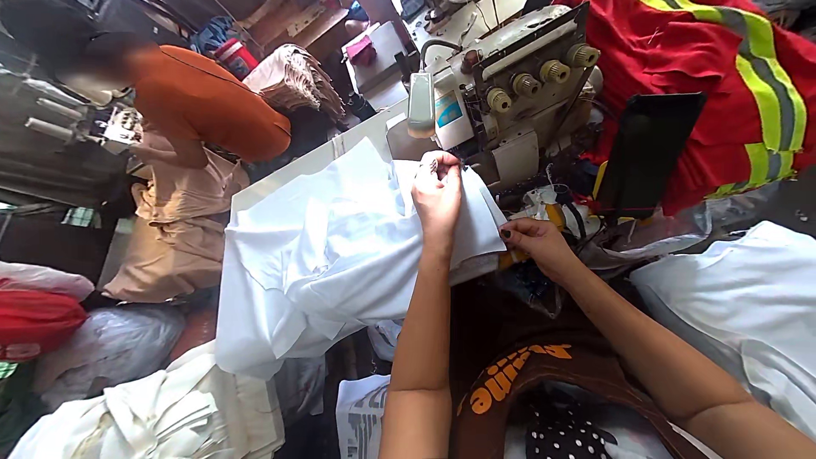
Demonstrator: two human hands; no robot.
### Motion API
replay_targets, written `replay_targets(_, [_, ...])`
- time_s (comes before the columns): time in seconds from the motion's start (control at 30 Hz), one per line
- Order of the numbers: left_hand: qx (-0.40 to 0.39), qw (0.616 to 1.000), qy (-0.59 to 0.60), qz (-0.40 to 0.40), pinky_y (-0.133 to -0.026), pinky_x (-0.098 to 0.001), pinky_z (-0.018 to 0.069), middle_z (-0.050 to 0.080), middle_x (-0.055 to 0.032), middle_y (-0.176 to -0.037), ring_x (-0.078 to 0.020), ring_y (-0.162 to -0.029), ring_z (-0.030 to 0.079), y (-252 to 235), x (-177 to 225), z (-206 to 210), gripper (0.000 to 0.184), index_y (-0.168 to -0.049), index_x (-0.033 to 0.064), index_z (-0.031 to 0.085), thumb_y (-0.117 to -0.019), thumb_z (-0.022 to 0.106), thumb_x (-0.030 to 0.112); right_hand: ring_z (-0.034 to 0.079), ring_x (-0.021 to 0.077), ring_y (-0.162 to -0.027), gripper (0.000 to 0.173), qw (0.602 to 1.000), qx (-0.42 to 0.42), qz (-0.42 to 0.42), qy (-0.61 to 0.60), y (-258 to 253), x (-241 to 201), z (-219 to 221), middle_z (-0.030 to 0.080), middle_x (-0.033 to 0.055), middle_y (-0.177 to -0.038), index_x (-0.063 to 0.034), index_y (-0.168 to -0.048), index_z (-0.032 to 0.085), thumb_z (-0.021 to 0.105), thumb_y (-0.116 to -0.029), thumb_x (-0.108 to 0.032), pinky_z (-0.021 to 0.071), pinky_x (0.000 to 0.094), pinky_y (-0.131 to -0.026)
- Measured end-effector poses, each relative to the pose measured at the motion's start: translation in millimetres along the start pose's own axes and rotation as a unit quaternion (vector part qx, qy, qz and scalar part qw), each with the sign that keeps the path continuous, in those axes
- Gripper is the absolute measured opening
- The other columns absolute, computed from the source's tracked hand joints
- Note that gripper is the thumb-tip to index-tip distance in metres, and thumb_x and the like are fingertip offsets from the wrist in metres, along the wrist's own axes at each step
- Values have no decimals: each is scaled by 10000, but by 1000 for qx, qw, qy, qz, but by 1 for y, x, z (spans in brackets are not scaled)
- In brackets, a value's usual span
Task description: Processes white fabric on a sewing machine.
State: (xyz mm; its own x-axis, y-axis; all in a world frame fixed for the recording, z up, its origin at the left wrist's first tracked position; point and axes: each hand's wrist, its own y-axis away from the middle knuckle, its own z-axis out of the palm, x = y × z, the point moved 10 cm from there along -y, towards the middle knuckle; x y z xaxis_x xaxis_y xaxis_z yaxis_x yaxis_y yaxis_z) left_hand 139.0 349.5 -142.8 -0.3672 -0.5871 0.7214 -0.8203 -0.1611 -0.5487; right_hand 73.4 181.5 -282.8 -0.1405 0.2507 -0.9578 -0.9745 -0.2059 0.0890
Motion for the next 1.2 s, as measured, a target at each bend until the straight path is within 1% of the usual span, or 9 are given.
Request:
replay_targets(0.17, [14,1000,8,-24,-640,-166,489,664,-24,-807,-14,-678,583,-2,-5,-5,75,-947,13,694,-893,650,-15,682,46,-755,155,995,-5,-28,94,1,-4,3,728,24,-903,-15,-982,729,792,-852,-70,596,238,-725])
replay_targets(0.3, [17,999,18,-23,-636,-158,485,667,-22,-819,-5,-671,575,-5,-6,-8,75,-952,8,690,-890,655,-16,672,46,-782,133,967,-15,-134,215,9,-18,6,723,68,-928,-11,-940,747,750,-902,-139,581,210,-715])
replay_targets(0.53, [-77,994,65,-43,-682,-182,519,674,-16,-839,-22,-722,615,-13,-9,-4,171,-1017,19,661,-867,738,-7,750,118,-768,82,989,-30,-112,96,18,-20,3,741,51,-873,-3,-980,601,615,-909,35,647,286,-740])
replay_targets(0.63, [-129,986,87,-64,-736,-225,567,702,-30,-869,-54,-776,670,-11,-10,-2,213,-1037,13,654,-851,742,-42,766,195,-777,198,996,-60,-60,30,22,-9,9,751,75,-893,-8,-1102,533,571,-932,85,662,362,-748])
replay_targets(0.77, [-148,981,103,-72,-771,-279,612,741,-39,-880,-101,-803,722,-3,-19,-14,246,-999,25,645,-814,777,-69,770,248,-796,540,994,-105,15,-4,34,7,17,760,126,-924,-26,-1458,402,573,-953,61,661,390,-760])
replay_targets(0.83, [-143,982,97,-74,-747,-278,609,739,-37,-865,-102,-777,715,3,-20,-20,257,-964,42,636,-796,799,-64,767,249,-768,586,993,-104,47,-15,40,15,20,759,125,-893,-24,-1489,409,594,-940,62,663,391,-741])
replay_targets(1.0, [-154,987,18,-31,-629,-293,551,702,-34,-833,-121,-703,654,15,-2,-23,244,-970,86,618,-833,793,-14,761,210,-765,504,992,-104,72,-30,43,24,24,763,105,-914,25,-1420,482,619,-936,56,656,360,-742])
replay_targets(1.1, [-136,984,-100,53,-808,-418,558,724,-79,-953,-204,-884,686,17,9,-18,74,-984,59,729,-912,745,62,758,190,-763,457,992,-107,68,-26,43,21,23,768,83,-919,33,-1379,522,641,-937,33,653,344,-743])
replay_targets(1.2, [-74,957,-239,146,-854,-485,545,710,-142,-1077,-316,-990,673,37,23,-11,124,-1020,58,772,-979,667,110,753,172,-750,436,992,-114,56,-27,44,19,22,767,65,-899,26,-1346,547,663,-926,26,650,331,-735])
